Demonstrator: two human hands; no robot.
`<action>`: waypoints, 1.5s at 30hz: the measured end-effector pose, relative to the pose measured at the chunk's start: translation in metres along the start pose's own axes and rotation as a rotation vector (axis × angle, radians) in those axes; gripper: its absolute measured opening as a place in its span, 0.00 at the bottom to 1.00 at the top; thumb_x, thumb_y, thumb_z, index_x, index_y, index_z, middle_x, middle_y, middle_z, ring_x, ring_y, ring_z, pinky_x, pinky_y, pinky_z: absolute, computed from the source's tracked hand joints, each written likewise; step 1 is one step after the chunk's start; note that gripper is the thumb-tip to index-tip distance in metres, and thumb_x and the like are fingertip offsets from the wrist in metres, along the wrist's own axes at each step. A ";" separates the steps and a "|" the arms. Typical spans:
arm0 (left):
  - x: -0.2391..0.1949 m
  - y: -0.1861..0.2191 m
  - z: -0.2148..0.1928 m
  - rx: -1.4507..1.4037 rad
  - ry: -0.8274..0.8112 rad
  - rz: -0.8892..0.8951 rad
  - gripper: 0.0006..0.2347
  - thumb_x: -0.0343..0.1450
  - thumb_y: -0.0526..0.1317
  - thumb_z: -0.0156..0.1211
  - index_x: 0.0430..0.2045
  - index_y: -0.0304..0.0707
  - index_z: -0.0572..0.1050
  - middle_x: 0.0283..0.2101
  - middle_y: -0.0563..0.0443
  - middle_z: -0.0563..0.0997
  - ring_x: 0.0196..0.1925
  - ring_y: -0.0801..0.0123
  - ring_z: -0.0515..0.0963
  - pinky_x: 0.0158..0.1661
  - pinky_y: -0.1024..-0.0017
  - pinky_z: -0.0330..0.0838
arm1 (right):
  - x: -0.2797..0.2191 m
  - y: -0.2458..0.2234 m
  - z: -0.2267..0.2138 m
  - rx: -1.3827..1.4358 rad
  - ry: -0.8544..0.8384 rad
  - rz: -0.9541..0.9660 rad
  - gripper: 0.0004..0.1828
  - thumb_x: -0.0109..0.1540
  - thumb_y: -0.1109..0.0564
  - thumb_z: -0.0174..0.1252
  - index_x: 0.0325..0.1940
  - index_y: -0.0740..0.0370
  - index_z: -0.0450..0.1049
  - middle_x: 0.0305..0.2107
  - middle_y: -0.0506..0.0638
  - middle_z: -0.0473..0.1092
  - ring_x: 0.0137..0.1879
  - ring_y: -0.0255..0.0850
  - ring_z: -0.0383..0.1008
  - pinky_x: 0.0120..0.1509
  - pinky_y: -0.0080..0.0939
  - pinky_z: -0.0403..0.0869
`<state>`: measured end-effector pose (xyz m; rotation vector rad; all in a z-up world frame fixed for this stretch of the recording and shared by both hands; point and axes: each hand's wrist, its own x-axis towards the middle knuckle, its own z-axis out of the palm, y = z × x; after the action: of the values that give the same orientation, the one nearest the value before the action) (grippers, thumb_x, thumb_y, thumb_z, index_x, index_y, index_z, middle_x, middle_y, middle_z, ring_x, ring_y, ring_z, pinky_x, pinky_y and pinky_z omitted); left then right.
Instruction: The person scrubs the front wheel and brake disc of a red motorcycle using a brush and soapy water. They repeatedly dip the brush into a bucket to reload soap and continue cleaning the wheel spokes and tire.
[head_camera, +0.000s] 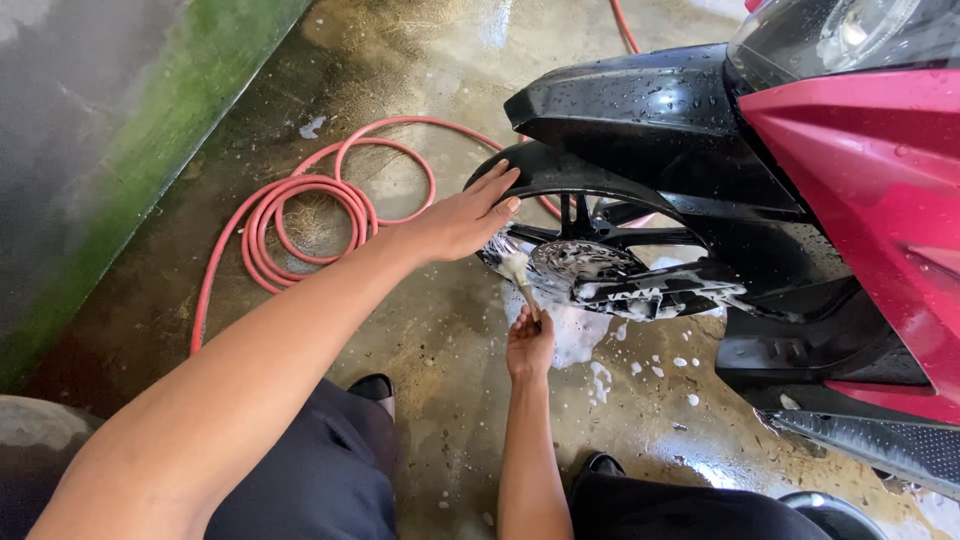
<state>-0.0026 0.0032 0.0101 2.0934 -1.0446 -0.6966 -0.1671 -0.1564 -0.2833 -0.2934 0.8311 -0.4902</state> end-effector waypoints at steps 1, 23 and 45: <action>-0.001 0.002 -0.001 0.000 0.000 0.001 0.30 0.78 0.60 0.27 0.74 0.47 0.45 0.77 0.40 0.40 0.70 0.29 0.59 0.65 0.31 0.57 | -0.006 -0.002 0.008 0.000 0.000 -0.001 0.12 0.67 0.51 0.55 0.47 0.62 0.71 0.37 0.51 0.78 0.35 0.33 0.78 0.36 0.26 0.77; -0.007 0.004 -0.001 -0.044 0.007 0.048 0.30 0.79 0.58 0.25 0.73 0.39 0.44 0.76 0.33 0.38 0.70 0.22 0.55 0.62 0.25 0.58 | 0.011 0.009 -0.024 -0.662 0.253 -0.683 0.20 0.71 0.49 0.57 0.60 0.67 0.74 0.38 0.61 0.77 0.41 0.41 0.80 0.46 0.38 0.83; 0.003 -0.003 0.004 0.063 0.007 -0.056 0.32 0.77 0.61 0.28 0.75 0.44 0.46 0.79 0.45 0.41 0.71 0.30 0.58 0.67 0.37 0.54 | -0.027 0.016 0.022 -0.650 0.108 -0.314 0.21 0.66 0.42 0.59 0.57 0.55 0.75 0.40 0.46 0.77 0.31 0.32 0.74 0.29 0.24 0.70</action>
<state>-0.0024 0.0010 0.0051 2.1846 -1.0198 -0.6916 -0.1609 -0.1270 -0.2587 -1.0149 1.0431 -0.5193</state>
